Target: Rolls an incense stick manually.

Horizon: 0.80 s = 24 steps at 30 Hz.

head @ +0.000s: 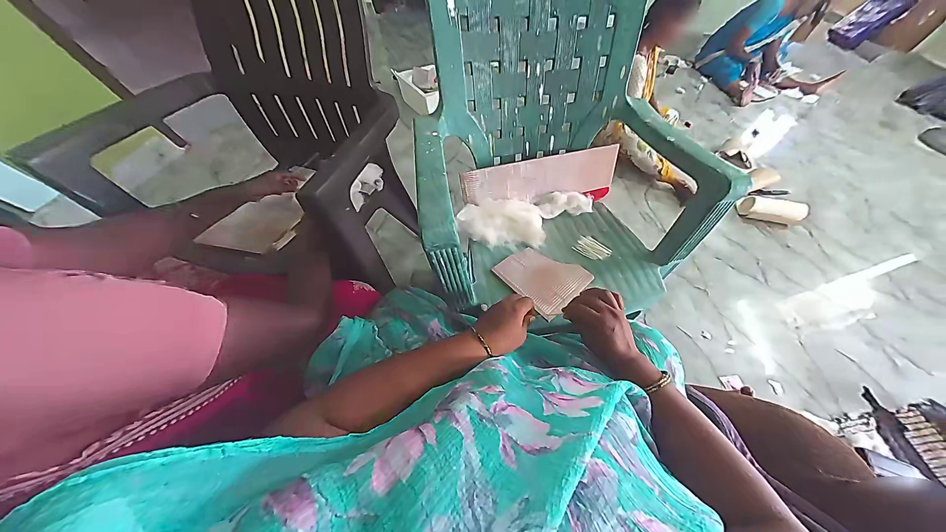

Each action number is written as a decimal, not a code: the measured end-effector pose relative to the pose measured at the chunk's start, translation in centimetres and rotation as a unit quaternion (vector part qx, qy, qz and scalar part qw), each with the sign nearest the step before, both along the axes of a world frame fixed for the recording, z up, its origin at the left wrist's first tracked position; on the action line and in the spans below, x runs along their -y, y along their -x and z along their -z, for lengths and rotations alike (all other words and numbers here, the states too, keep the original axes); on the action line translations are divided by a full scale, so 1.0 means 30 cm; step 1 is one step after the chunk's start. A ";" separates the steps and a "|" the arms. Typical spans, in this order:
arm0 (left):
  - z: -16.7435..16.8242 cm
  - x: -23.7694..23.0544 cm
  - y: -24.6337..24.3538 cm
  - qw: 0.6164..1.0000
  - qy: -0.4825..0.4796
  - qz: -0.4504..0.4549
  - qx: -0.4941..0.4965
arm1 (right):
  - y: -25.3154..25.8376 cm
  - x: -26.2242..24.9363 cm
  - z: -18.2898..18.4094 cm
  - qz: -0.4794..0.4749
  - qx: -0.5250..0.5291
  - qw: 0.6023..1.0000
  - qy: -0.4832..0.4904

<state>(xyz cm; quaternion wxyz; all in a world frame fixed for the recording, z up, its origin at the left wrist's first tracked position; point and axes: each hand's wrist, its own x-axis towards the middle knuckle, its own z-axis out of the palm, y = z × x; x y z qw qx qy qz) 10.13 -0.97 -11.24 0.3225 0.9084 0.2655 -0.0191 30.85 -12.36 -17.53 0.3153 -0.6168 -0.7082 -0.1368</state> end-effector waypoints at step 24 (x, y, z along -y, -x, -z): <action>0.065 -0.181 -0.015 0.999 0.042 -0.003 -0.009 | -0.042 -0.093 -0.020 0.075 0.029 0.992 0.094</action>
